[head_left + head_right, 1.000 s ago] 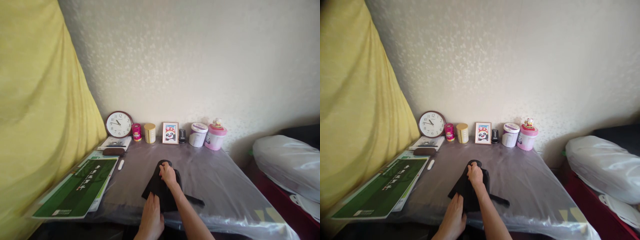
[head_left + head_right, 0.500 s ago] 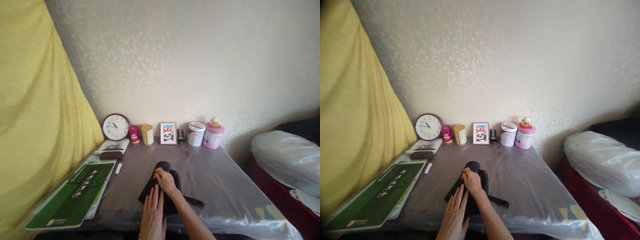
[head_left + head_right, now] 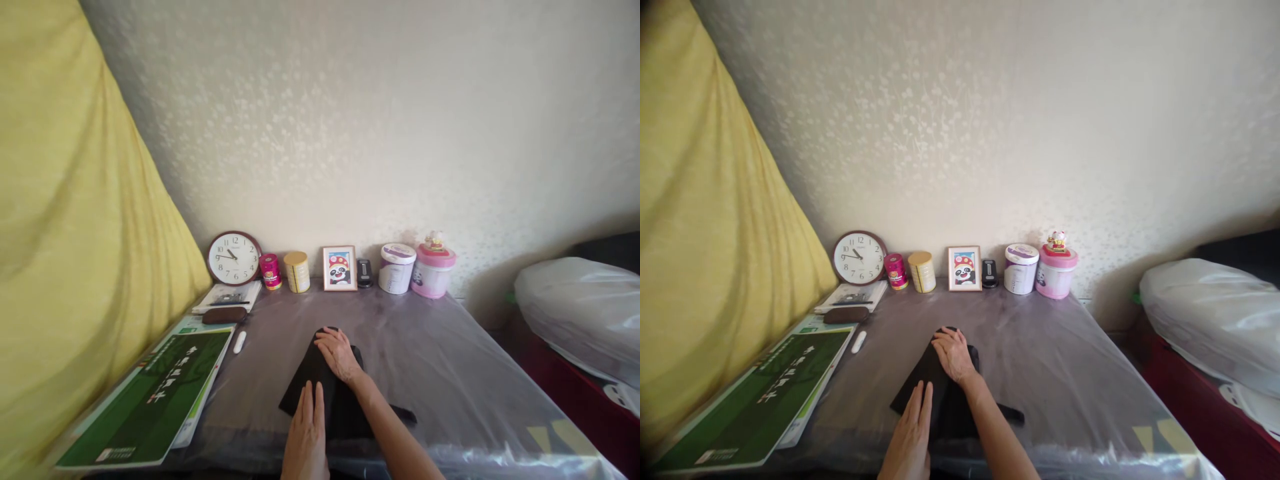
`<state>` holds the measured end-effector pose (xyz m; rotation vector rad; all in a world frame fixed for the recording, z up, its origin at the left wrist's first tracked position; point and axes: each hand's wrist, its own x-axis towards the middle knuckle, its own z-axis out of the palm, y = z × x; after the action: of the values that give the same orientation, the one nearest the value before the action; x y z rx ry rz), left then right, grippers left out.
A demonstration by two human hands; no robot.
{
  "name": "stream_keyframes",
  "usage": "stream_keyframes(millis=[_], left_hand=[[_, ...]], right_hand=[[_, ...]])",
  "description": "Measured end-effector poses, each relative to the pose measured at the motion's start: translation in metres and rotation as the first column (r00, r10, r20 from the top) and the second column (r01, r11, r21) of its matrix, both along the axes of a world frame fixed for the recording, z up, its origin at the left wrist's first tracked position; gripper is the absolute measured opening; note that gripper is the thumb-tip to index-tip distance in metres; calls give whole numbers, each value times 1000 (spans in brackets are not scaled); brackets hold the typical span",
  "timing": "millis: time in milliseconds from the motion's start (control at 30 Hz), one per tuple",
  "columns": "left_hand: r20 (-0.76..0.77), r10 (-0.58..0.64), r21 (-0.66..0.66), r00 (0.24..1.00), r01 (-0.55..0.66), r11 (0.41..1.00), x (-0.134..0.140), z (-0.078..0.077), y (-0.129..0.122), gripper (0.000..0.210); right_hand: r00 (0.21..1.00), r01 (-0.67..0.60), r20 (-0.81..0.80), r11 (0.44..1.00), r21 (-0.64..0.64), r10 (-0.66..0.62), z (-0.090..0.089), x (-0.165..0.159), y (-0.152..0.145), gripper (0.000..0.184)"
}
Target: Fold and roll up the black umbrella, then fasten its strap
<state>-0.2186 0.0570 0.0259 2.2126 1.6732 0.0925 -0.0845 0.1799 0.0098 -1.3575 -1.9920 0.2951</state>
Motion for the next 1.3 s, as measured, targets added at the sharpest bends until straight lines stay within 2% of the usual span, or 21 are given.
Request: stream_keyframes(millis=[100,200,267,333,400,467,533,567,633,700,833,933,1033,1100,1167,1233,1267,1300], left_hand=[[-14,41,0,999,-41,999,2,3,-1,97],[-28,81,14,996,-81,997,1,-1,0,95],[-17,90,40,996,-89,995,-2,-5,1,92],[1,81,62,997,-81,995,-6,-5,2,90],[10,72,77,997,-73,994,-10,-2,2,88],[-8,77,91,997,-76,993,-13,1,2,86],[-55,87,126,995,-79,989,-15,5,0,84],[-84,91,149,992,-78,986,-15,6,-1,84],[-139,99,190,985,-71,979,-14,7,-3,83],[-181,111,221,977,-70,973,-13,7,-4,82],[-194,120,218,974,-76,973,-17,6,-3,84],[-67,112,136,991,-102,985,-23,7,1,84],[232,142,-14,962,-142,990,-32,18,6,79],[448,236,-226,862,-146,963,-39,30,7,75],[576,331,-364,747,-128,923,-48,43,7,75],[662,372,-432,651,-74,899,-57,53,6,73],[702,370,-446,609,-30,895,-60,57,5,70],[742,358,-448,567,21,894,-62,60,5,65]], right_hand=[[977,198,-86,980,4,-197,-3,4,15,32],[906,366,-215,930,-31,-364,-17,8,7,37],[911,358,-201,933,-47,-360,-30,13,-8,39],[942,324,-76,944,-62,-328,-39,22,-27,41],[939,342,56,936,-80,-338,-39,34,-44,42],[904,419,127,904,-84,-407,-32,42,-57,41],[893,440,132,897,-50,-430,-22,45,-65,38],[906,410,126,911,-32,-403,-18,45,-69,36],[949,295,123,955,-24,-290,-15,42,-75,34],[967,226,131,972,-61,-217,-16,41,-81,32],[948,317,31,944,-90,-316,-22,55,-87,31],[926,326,-152,935,-137,-345,-23,73,-85,32],[863,316,-337,922,-222,-377,-24,88,-81,33],[786,308,-463,910,-279,-408,-24,95,-78,32],[653,261,-606,887,-382,-454,-22,99,-74,29],[501,120,-726,869,-480,-471,-18,100,-72,29],[452,47,-759,862,-504,-469,-16,98,-72,29],[443,-16,-776,862,-507,-449,-14,95,-73,30]])
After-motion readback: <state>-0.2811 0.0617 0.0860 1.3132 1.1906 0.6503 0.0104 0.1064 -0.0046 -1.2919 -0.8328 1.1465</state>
